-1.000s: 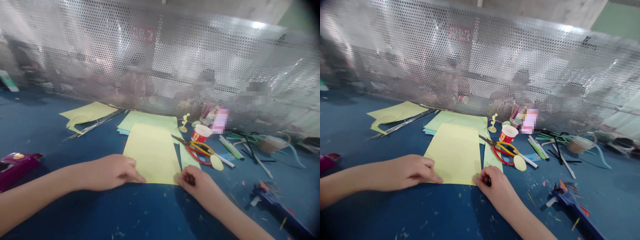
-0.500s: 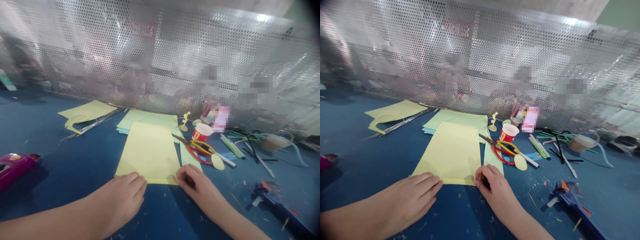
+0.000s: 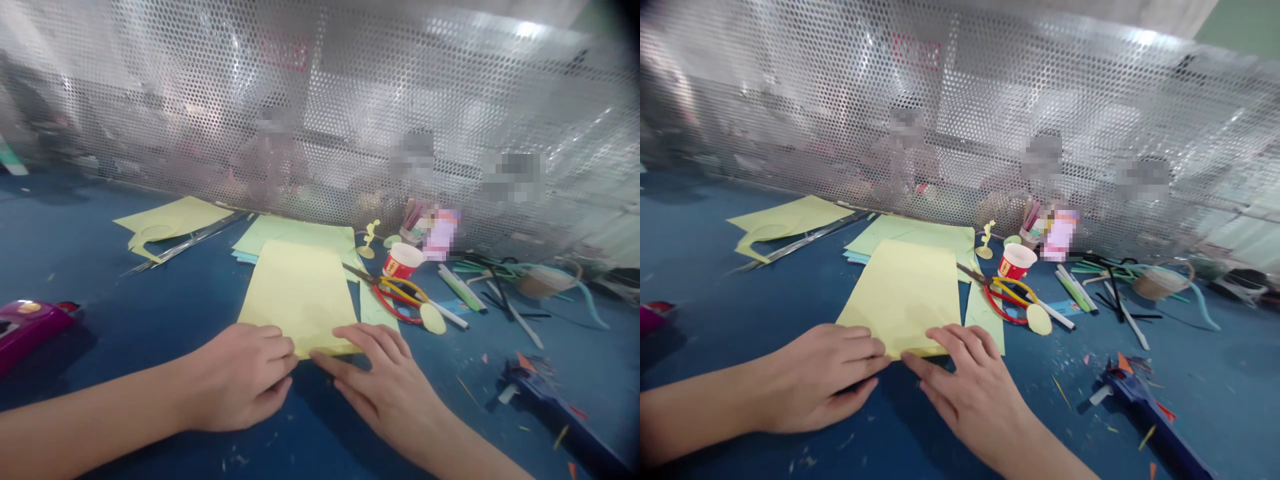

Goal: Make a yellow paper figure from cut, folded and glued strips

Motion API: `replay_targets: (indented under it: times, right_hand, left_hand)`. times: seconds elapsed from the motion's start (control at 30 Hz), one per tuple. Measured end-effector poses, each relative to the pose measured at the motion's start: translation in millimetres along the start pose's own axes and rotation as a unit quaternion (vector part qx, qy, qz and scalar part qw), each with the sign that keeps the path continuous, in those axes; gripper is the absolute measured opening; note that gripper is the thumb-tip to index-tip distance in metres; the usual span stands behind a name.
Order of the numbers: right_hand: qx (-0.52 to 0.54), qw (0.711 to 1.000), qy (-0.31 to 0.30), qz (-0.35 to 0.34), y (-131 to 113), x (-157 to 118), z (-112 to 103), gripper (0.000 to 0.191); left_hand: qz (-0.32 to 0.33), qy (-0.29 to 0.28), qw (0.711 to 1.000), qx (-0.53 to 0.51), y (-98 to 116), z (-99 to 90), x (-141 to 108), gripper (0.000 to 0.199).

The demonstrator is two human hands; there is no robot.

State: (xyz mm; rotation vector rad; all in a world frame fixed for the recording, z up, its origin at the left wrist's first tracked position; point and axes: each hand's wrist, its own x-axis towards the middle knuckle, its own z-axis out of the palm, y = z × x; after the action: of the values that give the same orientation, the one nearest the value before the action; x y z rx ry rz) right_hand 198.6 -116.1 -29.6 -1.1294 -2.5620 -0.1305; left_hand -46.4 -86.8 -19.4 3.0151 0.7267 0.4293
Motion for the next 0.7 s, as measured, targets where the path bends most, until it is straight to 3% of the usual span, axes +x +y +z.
replay_targets:
  times: [0.3,0.7]
  right_hand:
    - [-0.036,0.994,-0.101,-0.027,-3.7,7.8,-4.7,0.041]
    - [-0.105,0.990,-0.094,-0.028,7.4,-1.5,-6.5,0.037]
  left_hand:
    - [-0.006,-0.049,0.999,-0.007,-1.2,-2.4,1.8,0.025]
    - [-0.013,-0.034,0.999,0.010,-1.2,-1.8,1.0,0.022]
